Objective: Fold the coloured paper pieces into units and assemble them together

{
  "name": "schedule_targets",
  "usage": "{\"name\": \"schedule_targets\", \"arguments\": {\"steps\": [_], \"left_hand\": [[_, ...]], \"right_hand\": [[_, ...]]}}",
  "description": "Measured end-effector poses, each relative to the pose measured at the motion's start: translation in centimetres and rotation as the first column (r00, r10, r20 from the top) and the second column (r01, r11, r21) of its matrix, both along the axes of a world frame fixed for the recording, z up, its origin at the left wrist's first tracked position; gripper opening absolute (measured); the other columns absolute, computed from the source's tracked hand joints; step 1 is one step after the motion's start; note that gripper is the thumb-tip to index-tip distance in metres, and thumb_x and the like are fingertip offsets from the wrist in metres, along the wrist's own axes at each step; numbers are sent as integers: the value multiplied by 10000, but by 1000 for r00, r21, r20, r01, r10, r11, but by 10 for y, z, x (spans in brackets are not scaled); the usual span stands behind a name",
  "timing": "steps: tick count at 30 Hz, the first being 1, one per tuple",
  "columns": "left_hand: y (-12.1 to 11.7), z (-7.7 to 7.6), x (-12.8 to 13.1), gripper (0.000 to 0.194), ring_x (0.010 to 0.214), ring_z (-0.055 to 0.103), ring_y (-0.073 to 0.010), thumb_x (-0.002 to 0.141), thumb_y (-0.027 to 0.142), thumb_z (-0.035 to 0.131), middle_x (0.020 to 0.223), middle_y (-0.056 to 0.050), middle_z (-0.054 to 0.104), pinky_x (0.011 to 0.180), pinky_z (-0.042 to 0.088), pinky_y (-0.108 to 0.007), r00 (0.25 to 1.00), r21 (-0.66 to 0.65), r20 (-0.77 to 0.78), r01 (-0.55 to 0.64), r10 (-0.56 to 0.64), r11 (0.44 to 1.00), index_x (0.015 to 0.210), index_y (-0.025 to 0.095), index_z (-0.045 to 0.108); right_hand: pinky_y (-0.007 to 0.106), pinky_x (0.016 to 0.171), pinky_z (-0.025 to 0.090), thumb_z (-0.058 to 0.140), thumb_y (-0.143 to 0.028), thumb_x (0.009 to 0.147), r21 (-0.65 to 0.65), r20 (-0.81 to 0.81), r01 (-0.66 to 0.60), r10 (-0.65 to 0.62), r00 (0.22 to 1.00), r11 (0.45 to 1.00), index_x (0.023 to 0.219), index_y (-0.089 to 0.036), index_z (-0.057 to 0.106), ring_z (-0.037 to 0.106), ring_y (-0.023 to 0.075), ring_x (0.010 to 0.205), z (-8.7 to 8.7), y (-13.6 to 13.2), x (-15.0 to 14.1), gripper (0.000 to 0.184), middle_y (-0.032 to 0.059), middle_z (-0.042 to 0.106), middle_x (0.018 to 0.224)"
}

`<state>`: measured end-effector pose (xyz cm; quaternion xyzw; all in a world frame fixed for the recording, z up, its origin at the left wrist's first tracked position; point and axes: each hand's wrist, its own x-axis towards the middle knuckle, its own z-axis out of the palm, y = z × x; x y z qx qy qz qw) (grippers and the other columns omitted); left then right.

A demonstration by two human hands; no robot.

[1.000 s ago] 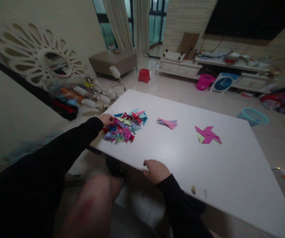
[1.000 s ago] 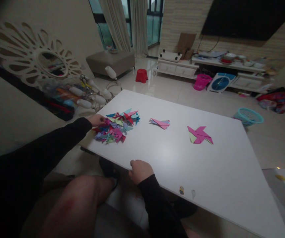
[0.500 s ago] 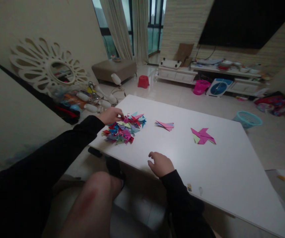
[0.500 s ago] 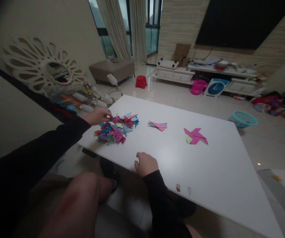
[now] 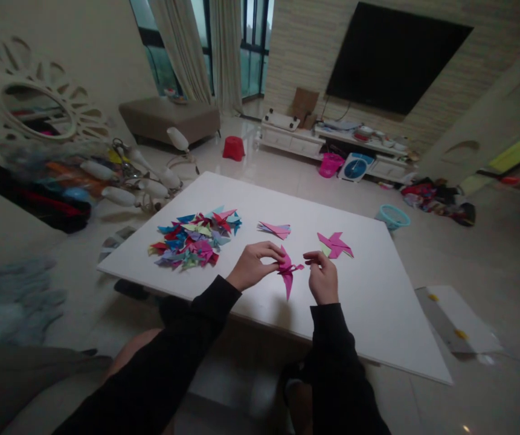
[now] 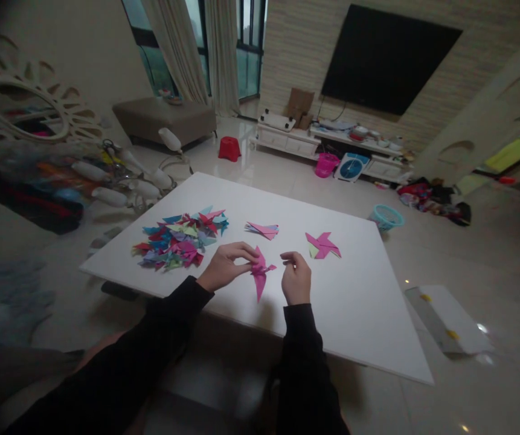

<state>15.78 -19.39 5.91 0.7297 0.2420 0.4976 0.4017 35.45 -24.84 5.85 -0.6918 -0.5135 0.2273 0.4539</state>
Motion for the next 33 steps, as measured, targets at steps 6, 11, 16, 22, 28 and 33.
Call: {"name": "schedule_targets", "arguments": {"steps": [6, 11, 16, 22, 28, 33], "left_hand": [[27, -6, -22, 87, 888, 730, -178, 761, 101, 776, 914, -71, 765, 833, 585, -305, 998, -33, -34, -47, 46, 998, 774, 187, 779], [37, -11, -36, 83, 890, 733, -186, 754, 112, 766, 916, -73, 766, 832, 598, -316, 997, -59, -38, -64, 62, 996, 772, 191, 779], [34, -10, -43, 112, 883, 726, -169, 762, 91, 743, 918, -64, 766, 836, 597, -299, 999, -53, -40, -24, 22, 998, 772, 194, 784], [27, -15, -43, 92, 886, 728, -181, 722, 96, 725, 923, -82, 762, 837, 619, -318, 999, -169, 27, 45, -41, 985, 745, 168, 779], [26, -21, -37, 76, 921, 731, -215, 704, 137, 719, 921, -97, 773, 790, 631, -330, 999, -313, 33, 28, -19, 949, 739, 156, 785], [35, -18, -33, 78, 889, 737, -222, 677, 148, 744, 905, -91, 786, 828, 613, -352, 999, -412, 49, 35, -17, 911, 742, 148, 787]], "right_hand": [[370, 818, 518, 438, -183, 662, 31, -136, -136, 139, 981, 990, 957, -186, 631, 659, 237, 939, 3, 5, -12, 352, 106, 697, 1036], [344, 793, 532, 502, -207, 695, -9, -137, -256, 252, 958, 967, 1098, -188, 611, 647, 228, 993, 5, 11, -30, 418, 107, 688, 1096], [317, 781, 535, 650, -331, 797, 17, -127, -331, 331, 935, 943, 1081, -198, 654, 633, 191, 934, 5, 9, -50, 313, 78, 675, 1077], [286, 719, 523, 700, -406, 822, 56, -67, -354, 357, 932, 934, 876, -198, 687, 611, 171, 857, -4, 2, -63, 215, 42, 652, 932], [291, 714, 541, 702, -367, 807, 85, -59, -316, 321, 945, 945, 880, -188, 663, 624, 164, 839, -12, 2, -63, 197, 41, 644, 935], [284, 699, 552, 691, -266, 799, 148, -14, -294, 299, 954, 944, 889, -192, 663, 631, 151, 808, -13, 5, -60, 120, 31, 626, 925]]}}
